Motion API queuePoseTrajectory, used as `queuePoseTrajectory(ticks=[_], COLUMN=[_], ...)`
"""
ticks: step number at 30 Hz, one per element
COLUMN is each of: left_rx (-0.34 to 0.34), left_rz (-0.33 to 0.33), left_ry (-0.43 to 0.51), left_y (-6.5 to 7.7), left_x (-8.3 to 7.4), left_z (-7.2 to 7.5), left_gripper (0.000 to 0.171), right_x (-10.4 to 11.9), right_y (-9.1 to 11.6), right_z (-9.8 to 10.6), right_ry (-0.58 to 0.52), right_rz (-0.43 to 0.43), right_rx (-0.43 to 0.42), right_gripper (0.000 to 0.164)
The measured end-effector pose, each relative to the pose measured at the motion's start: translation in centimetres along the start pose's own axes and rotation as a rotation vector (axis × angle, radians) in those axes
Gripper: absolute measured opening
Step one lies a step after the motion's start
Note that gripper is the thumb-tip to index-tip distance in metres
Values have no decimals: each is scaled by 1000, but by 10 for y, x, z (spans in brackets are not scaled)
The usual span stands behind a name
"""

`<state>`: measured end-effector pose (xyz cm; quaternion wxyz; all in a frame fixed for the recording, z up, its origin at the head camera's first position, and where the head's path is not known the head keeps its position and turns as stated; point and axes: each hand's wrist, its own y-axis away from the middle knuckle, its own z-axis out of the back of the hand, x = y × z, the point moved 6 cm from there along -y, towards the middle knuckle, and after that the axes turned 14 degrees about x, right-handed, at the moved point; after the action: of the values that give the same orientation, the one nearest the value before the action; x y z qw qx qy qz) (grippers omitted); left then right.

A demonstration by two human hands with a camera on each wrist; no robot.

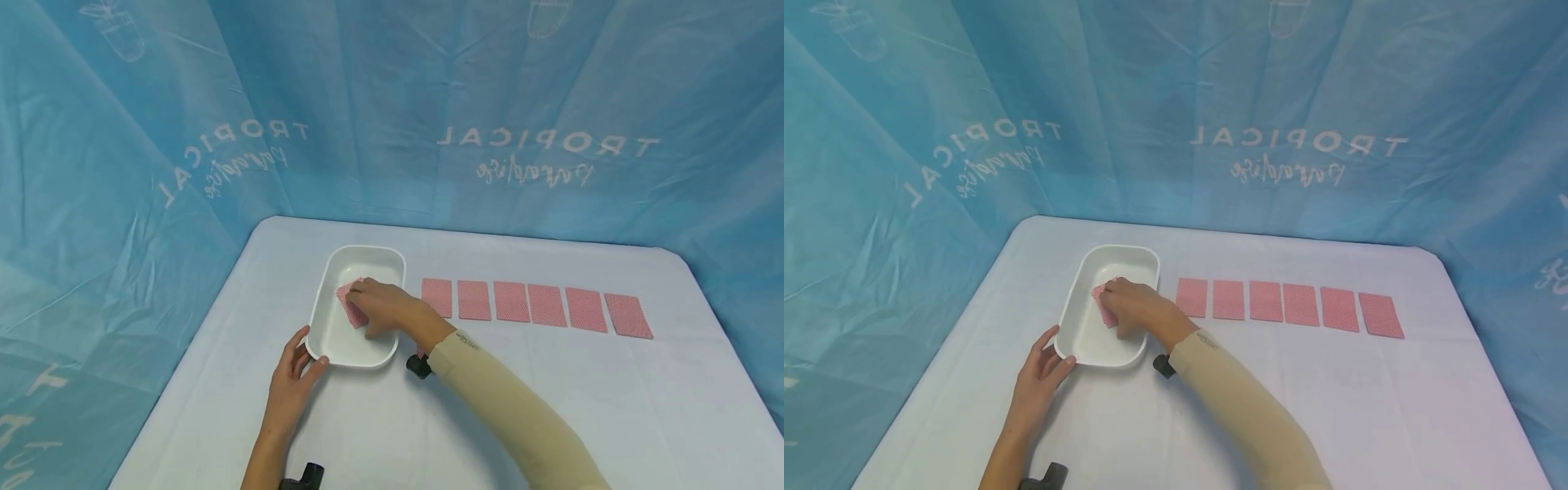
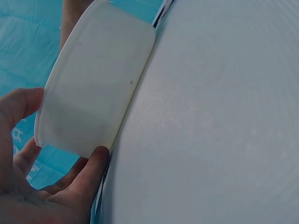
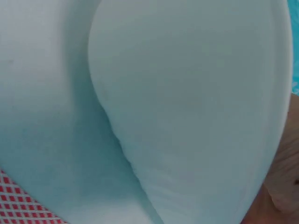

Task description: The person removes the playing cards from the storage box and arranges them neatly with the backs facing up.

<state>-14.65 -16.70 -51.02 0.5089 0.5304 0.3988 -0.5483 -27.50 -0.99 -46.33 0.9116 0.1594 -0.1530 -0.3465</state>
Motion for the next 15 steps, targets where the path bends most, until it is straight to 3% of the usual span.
queuePoseTrajectory(ticks=[9, 15], left_rx=[13, 21], left_rz=[5, 7], left_ry=[24, 32], left_y=[0, 1], left_x=[-3, -1], left_z=[1, 0], left_gripper=[67, 67], right_x=[0, 0], right_y=[-7, -7], right_z=[2, 3], right_ry=[-11, -16], right_rz=[-2, 3], right_rx=[37, 66], right_gripper=[86, 81])
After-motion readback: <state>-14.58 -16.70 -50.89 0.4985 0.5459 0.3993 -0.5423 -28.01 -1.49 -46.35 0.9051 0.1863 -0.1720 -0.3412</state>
